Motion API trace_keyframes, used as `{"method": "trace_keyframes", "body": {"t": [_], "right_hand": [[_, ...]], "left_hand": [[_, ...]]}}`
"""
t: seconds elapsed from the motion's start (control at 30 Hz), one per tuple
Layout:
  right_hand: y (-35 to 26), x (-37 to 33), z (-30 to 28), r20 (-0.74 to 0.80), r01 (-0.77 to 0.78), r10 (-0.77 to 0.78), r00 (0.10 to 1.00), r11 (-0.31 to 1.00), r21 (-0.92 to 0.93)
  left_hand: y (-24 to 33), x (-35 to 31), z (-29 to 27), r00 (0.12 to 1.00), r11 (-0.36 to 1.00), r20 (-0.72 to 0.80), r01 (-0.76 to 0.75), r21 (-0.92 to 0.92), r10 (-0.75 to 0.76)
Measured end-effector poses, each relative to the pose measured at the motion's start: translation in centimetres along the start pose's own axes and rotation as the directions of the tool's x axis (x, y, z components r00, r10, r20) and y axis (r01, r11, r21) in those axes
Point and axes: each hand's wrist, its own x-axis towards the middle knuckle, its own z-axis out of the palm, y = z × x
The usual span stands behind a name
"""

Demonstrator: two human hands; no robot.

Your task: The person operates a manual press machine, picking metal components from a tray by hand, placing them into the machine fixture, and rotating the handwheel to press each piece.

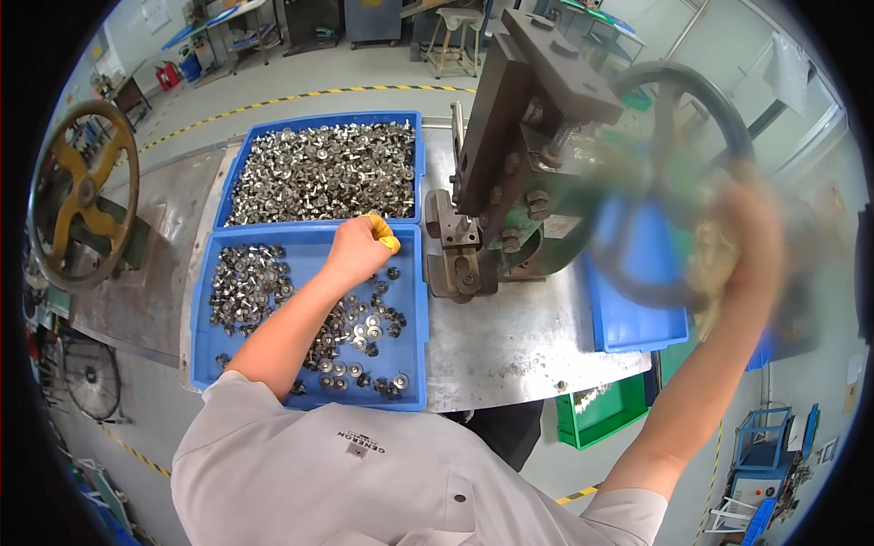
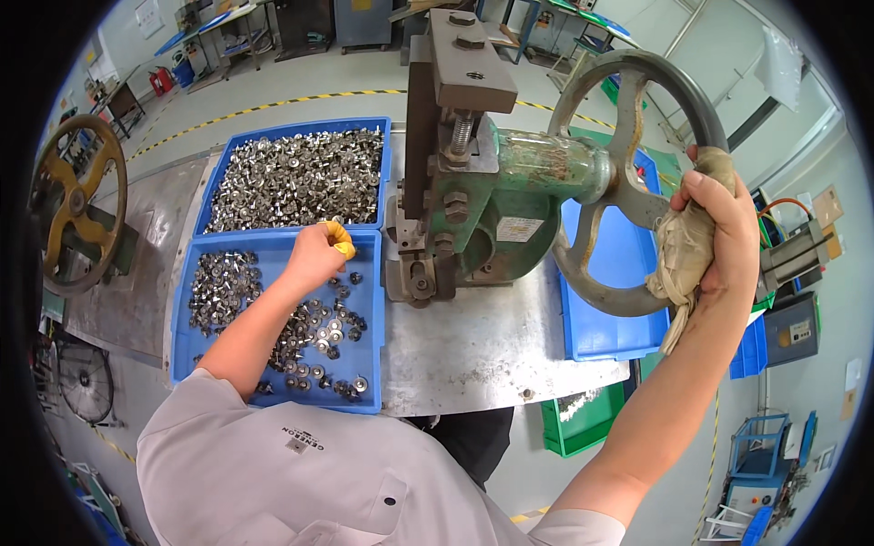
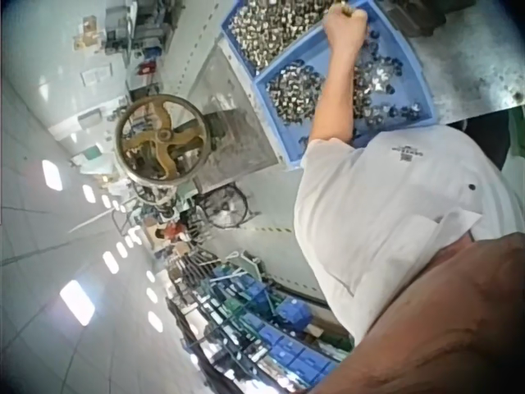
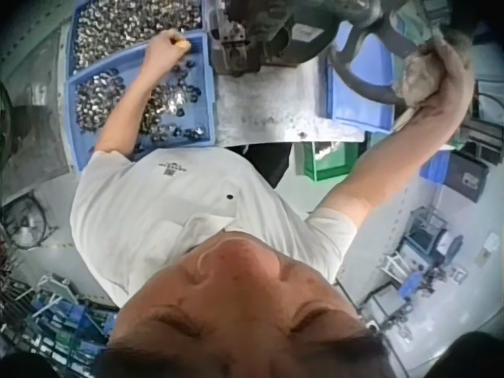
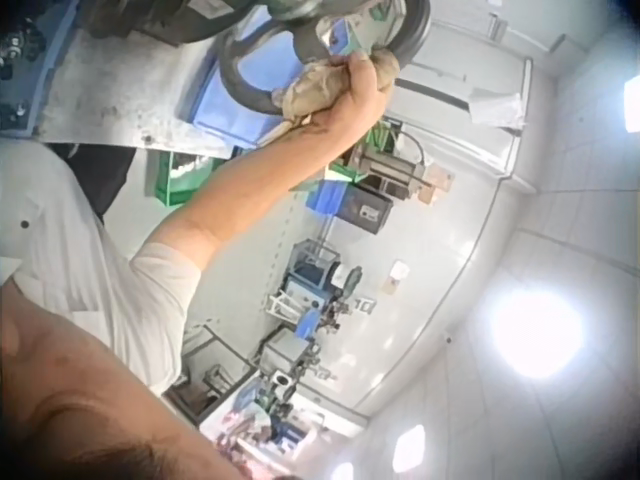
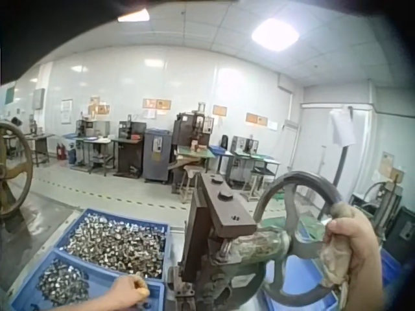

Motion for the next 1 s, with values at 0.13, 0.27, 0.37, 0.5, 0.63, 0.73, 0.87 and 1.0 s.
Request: {"method": "trace_keyframes", "body": {"t": [0.13, 0.27, 0.37, 0.5, 0.63, 0.73, 0.87, 1.0], "right_hand": [[-0.1, 0.6, 0.7, 0.027, 0.022, -0.023, 0.999, 0.998, 0.050], [0.0, 0.2, 0.0, 0.018, 0.021, -0.022, 1.000, 0.997, 0.074], [0.4, 0.0, 0.2, 0.017, 0.026, -0.027, 0.999, 0.996, 0.088], [0.5, -0.6, 0.5, -0.012, 0.049, -0.048, 0.999, 0.994, 0.098], [0.5, -0.5, 0.7, -0.009, 0.055, -0.055, 0.998, 0.986, 0.155], [0.3, 0.0, 0.3, 0.010, 0.043, -0.045, 0.999, 0.992, 0.121], [0.4, 0.3, 0.2, 0.021, 0.045, -0.047, 0.999, 0.995, 0.089], [0.4, 0.0, 0.5, -0.022, 0.096, -0.094, 0.995, 0.992, 0.082]], "left_hand": [[-0.5, 0.1, 0.3, 0.973, 0.566, 0.216, 0.221, -0.794, -0.077], [1.4, 0.6, 1.4, 0.975, 0.425, 0.220, 0.194, -0.884, 0.013], [3.0, 0.9, 2.1, 0.978, 0.406, 0.206, 0.178, -0.896, 0.024], [5.0, 1.3, 2.8, 0.983, 0.502, 0.182, 0.155, -0.851, 0.004], [5.7, 1.8, 3.4, 0.990, 0.731, 0.135, 0.057, -0.680, 0.048], [5.6, 1.7, 3.8, 0.987, 0.814, -0.021, -0.146, -0.562, 0.162], [4.9, 1.9, 4.4, 0.925, 0.843, -0.183, -0.378, -0.382, 0.332], [4.2, 2.2, 4.7, 0.858, 0.797, -0.257, -0.509, -0.324, 0.444]]}}
